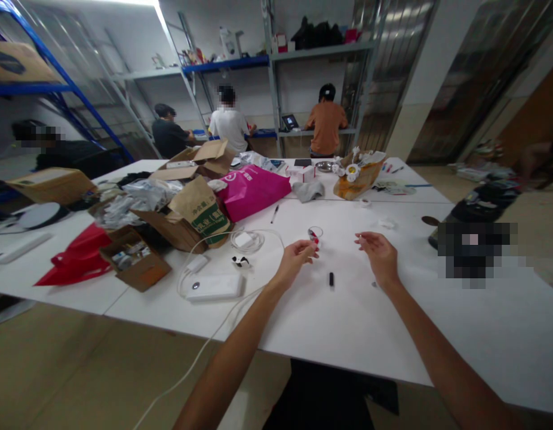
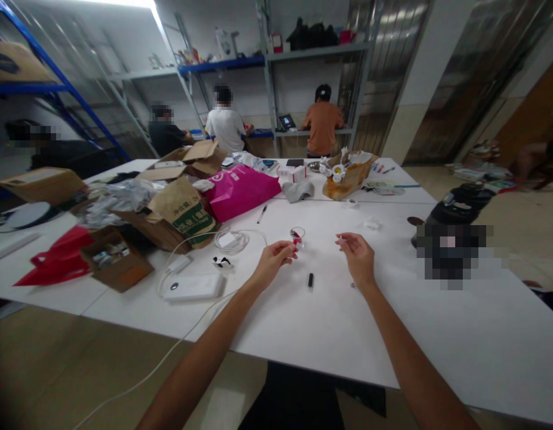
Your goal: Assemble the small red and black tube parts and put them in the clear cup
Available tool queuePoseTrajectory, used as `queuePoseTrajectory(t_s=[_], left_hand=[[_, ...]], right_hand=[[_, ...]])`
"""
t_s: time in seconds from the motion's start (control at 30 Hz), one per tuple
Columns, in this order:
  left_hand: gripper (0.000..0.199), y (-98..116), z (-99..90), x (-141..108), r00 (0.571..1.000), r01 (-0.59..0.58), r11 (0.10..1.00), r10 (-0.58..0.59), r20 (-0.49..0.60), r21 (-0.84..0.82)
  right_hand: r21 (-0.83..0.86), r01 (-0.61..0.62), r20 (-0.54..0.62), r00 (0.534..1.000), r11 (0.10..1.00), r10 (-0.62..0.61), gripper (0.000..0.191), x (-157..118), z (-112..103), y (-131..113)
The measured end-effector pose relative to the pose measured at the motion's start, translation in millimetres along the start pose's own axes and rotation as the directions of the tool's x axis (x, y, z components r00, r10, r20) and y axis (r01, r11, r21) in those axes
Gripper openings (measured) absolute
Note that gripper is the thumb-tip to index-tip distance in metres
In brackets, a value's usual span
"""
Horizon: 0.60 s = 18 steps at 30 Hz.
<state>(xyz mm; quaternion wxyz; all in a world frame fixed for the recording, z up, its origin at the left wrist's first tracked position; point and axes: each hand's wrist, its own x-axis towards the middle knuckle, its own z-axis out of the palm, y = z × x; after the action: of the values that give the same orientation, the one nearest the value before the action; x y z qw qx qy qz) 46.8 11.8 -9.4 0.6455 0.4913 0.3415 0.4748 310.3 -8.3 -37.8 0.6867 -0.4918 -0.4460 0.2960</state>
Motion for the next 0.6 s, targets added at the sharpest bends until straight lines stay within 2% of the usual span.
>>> queuePoseTrajectory(t_s=[0.1,0.27,0.4,0.5,0.6], left_hand=[[0.04,-8.4,2.4,0.1,0.993,-0.118,0.979,0.116,0.025,0.165],[0.035,-14.6,0.5,0.5,0.984,-0.177,0.963,0.172,0.044,0.202],[0.034,-15.4,-0.7,1.3,0.979,-0.203,0.957,0.199,0.037,0.206],[0.032,-17.0,-1.3,2.4,0.973,-0.228,0.944,0.226,0.036,0.237],[0.029,-17.8,-1.9,2.4,0.972,-0.234,0.931,0.23,0.047,0.281]], right_hand=[[-0.02,0.049,0.011,0.999,0.999,-0.049,0.042,-2.4,3.5,-4.9],[-0.114,0.089,0.05,0.995,0.99,-0.084,0.038,-7.2,6.8,-9.6],[-0.164,0.124,0.186,0.978,0.979,-0.093,0.034,-14.2,11.4,-16.2],[-0.136,0.133,0.333,0.94,0.982,-0.081,0.031,-21.6,17.6,-20.8],[-0.123,0.115,0.396,0.916,0.986,-0.057,0.03,-28.3,23.8,-23.4]])
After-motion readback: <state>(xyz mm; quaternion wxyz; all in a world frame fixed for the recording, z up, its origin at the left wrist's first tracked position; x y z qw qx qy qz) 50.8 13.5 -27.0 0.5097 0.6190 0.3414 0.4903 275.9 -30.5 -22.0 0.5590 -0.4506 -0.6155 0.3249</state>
